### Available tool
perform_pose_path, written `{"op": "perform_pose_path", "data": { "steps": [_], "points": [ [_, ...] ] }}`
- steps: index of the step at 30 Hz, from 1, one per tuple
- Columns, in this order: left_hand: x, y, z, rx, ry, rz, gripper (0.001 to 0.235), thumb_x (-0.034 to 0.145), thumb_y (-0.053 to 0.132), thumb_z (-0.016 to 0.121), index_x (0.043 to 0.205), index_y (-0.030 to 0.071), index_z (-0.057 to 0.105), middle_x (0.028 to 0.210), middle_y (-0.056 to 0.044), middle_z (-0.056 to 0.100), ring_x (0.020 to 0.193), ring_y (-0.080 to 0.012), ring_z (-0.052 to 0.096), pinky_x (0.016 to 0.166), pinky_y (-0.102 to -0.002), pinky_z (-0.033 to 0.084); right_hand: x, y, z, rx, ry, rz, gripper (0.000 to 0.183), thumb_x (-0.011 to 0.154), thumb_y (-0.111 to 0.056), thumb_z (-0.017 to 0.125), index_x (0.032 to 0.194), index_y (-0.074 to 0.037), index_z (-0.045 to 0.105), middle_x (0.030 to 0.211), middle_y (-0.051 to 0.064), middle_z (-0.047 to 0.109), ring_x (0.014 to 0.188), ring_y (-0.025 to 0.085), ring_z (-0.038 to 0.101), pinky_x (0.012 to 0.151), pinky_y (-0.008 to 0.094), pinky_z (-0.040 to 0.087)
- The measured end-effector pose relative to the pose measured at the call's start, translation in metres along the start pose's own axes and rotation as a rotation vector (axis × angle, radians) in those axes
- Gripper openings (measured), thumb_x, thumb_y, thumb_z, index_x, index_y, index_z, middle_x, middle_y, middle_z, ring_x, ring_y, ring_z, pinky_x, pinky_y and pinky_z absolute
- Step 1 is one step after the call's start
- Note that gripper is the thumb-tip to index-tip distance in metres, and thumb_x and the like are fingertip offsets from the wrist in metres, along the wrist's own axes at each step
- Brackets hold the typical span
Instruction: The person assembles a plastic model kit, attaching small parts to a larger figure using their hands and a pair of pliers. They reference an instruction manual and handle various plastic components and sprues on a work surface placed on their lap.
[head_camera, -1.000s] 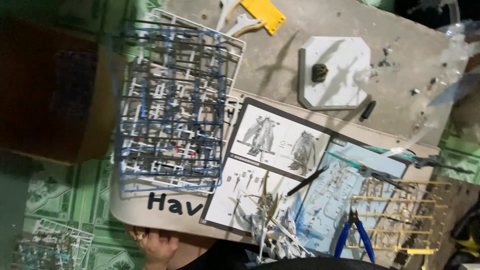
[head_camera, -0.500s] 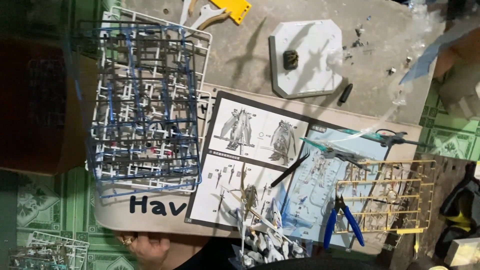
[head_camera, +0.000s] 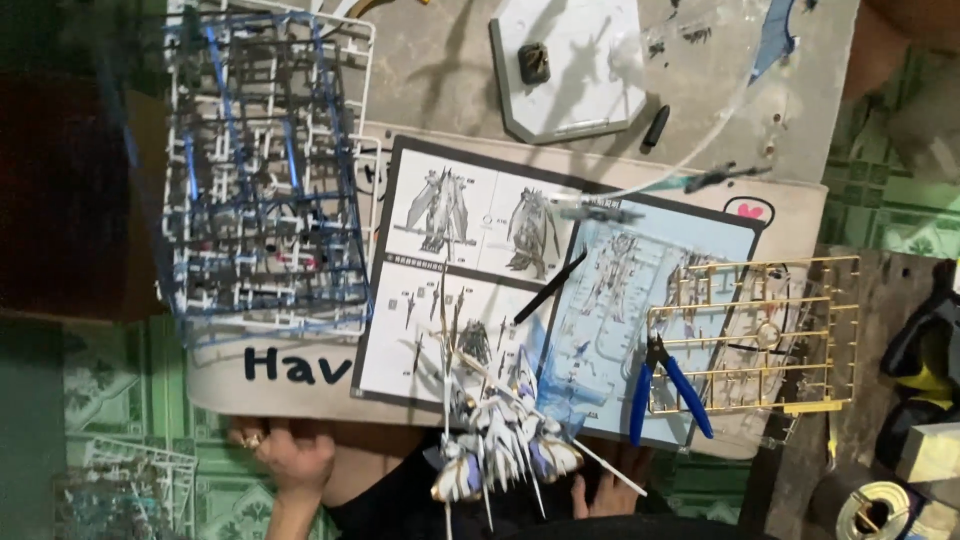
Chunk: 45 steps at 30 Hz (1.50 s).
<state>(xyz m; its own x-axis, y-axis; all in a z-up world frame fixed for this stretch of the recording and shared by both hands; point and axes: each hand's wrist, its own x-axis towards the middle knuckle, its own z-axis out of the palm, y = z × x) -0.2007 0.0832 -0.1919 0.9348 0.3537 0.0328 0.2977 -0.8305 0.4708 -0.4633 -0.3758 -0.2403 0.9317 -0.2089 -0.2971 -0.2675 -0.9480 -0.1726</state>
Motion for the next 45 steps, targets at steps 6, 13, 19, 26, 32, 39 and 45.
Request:
{"op": "perform_pose_path", "data": {
  "steps": [6, 13, 19, 26, 32, 39, 45],
  "points": [
    [-0.010, -0.011, 0.007, 0.120, 0.089, 0.079, 0.020, 0.062, 0.008, 0.057, 0.063, -0.005, 0.041, 0.080, -0.032, 0.043, 0.084, -0.0452, 0.036, 0.090, -0.061, 0.035, 0.113, -0.065, -0.033, 0.030, 0.154, -0.185, 0.076, 0.073, -0.031, 0.058, 0.139, 0.000, 0.038, 0.152, 0.034, 0.021, 0.139, 0.060, 0.018, 0.107, 0.068, 0.024],
    [-0.010, -0.017, 0.009, 0.179, 0.106, 0.092, 0.019, 0.063, 0.004, 0.057, 0.068, -0.008, 0.043, 0.079, -0.031, 0.042, 0.085, -0.0460, 0.037, 0.105, -0.063, 0.028, 0.120, -0.086, -0.051, 0.115, 0.143, -0.121, 0.064, 0.075, -0.031, 0.059, 0.132, -0.005, 0.048, 0.153, 0.024, 0.026, 0.143, 0.056, 0.015, 0.110, 0.066, 0.021],
    [0.005, 0.003, -0.001, 0.235, 0.101, 0.122, 0.028, 0.059, 0.002, 0.054, 0.083, -0.012, 0.051, 0.101, -0.036, 0.055, 0.094, -0.0483, 0.041, 0.102, -0.057, 0.031, 0.124, -0.086, -0.048, 0.141, 0.161, -0.143, 0.070, 0.075, -0.037, 0.055, 0.140, -0.014, 0.042, 0.157, 0.023, 0.018, 0.145, 0.054, 0.010, 0.111, 0.067, 0.018],
    [-0.008, -0.022, 0.007, 0.225, 0.038, 0.027, 0.016, 0.065, 0.005, 0.050, 0.064, -0.011, 0.049, 0.073, -0.036, 0.054, 0.098, -0.0585, 0.046, 0.122, -0.063, 0.011, 0.126, -0.091, -0.055, 0.148, 0.177, -0.170, 0.070, 0.077, -0.038, 0.053, 0.140, -0.009, 0.041, 0.156, 0.022, 0.022, 0.144, 0.055, 0.013, 0.111, 0.067, 0.019],
    [0.004, -0.003, -0.001, 0.214, 0.037, 0.065, 0.057, 0.061, 0.001, 0.048, 0.113, -0.022, 0.059, 0.048, -0.016, 0.044, 0.078, -0.0440, 0.043, 0.118, -0.060, 0.017, 0.128, -0.092, -0.053, 0.158, 0.209, -0.176, 0.063, 0.076, -0.038, 0.054, 0.134, -0.011, 0.049, 0.154, 0.022, 0.025, 0.144, 0.055, 0.014, 0.112, 0.065, 0.019],
    [0.005, -0.006, 0.001, 0.200, 0.036, 0.019, 0.050, 0.069, 0.001, 0.046, 0.110, -0.024, 0.058, 0.031, -0.004, 0.033, 0.034, -0.0297, 0.037, 0.114, -0.035, 0.025, 0.109, -0.075, -0.027, 0.102, 0.147, -0.096, 0.053, 0.073, -0.036, 0.061, 0.116, -0.005, 0.058, 0.145, 0.031, 0.030, 0.137, 0.059, 0.022, 0.104, 0.066, 0.027],
    [0.010, 0.003, -0.003, 0.143, 0.010, 0.015, 0.055, 0.078, 0.012, 0.044, 0.121, -0.020, 0.054, 0.030, -0.002, 0.031, 0.043, -0.0329, 0.045, 0.119, -0.049, 0.013, 0.115, -0.087, -0.043, 0.142, 0.163, -0.105, 0.057, 0.072, -0.031, 0.062, 0.121, -0.004, 0.054, 0.150, 0.028, 0.027, 0.141, 0.058, 0.016, 0.108, 0.070, 0.021]
  ]
}}
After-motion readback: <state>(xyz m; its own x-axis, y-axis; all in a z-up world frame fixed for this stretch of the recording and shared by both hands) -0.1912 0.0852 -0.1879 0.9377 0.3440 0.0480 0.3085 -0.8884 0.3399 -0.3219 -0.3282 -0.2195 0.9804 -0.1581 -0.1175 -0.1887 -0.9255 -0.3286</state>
